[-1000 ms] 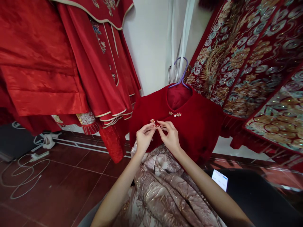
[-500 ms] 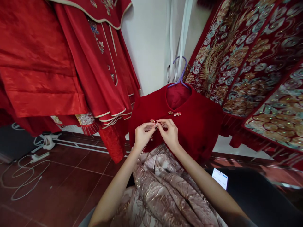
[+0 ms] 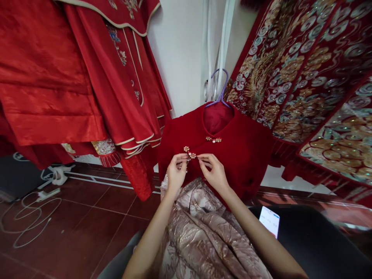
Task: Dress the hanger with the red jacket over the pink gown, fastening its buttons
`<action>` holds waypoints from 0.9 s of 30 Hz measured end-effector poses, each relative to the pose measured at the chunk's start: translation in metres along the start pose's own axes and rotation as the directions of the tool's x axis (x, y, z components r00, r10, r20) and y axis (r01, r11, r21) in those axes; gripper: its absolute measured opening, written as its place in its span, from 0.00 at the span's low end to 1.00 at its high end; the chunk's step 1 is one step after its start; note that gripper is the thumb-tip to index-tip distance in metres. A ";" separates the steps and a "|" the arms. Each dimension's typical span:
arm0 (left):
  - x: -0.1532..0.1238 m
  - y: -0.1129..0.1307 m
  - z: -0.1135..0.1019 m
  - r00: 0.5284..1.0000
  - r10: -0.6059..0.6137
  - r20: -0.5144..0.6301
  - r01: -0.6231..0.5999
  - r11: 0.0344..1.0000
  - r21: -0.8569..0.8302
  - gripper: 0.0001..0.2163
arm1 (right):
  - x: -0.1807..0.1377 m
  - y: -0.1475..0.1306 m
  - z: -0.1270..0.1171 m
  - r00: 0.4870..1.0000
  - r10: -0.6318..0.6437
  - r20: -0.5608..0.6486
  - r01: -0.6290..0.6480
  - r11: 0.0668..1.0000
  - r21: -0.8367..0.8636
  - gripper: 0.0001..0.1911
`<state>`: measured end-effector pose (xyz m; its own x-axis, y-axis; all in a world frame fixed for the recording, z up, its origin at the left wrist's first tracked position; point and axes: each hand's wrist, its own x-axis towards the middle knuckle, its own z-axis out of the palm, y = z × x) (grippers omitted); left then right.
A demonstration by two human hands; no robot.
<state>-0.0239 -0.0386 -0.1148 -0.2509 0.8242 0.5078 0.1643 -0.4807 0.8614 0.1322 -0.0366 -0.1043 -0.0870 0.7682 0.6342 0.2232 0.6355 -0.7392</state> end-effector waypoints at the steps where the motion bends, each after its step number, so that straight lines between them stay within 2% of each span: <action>1: -0.008 -0.003 0.000 1.000 -0.009 -0.029 0.010 0.999 0.035 0.08 | -0.007 0.003 -0.005 0.999 0.035 0.007 -0.035 0.999 -0.040 0.09; 5: -0.037 -0.021 0.003 0.988 -0.047 -0.146 0.067 0.989 0.135 0.08 | -0.036 0.023 -0.022 0.970 0.234 0.061 -0.219 0.956 -0.193 0.08; 9: -0.052 -0.037 0.008 0.980 -0.122 -0.155 0.131 0.990 0.050 0.08 | -0.052 0.043 -0.020 0.923 0.374 0.094 -0.364 0.926 -0.101 0.12; 13: -0.053 -0.041 0.012 0.980 -0.158 -0.121 0.154 0.987 -0.046 0.10 | -0.055 0.046 -0.007 0.913 0.380 0.146 -0.390 0.920 0.047 0.15; 17: -0.048 -0.040 0.010 0.974 -0.196 -0.115 0.185 0.978 -0.100 0.09 | -0.053 0.039 0.004 0.899 0.406 0.162 -0.423 0.903 0.082 0.14; 20: -0.046 -0.040 0.008 0.969 -0.210 -0.127 0.195 0.973 -0.122 0.08 | -0.048 0.029 0.011 0.912 0.376 0.167 -0.394 0.914 0.093 0.13; 27: -0.047 -0.035 0.003 0.959 -0.240 -0.150 0.215 0.962 -0.167 0.09 | -0.026 0.022 0.032 0.970 0.242 0.017 -0.241 0.969 -0.057 0.06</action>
<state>-0.0153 -0.0597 -0.1683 -0.4231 0.8610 0.2822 -0.0550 -0.3353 0.9405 0.1083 -0.0406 -0.1444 -0.0471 0.9004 0.4324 0.2927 0.4263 -0.8559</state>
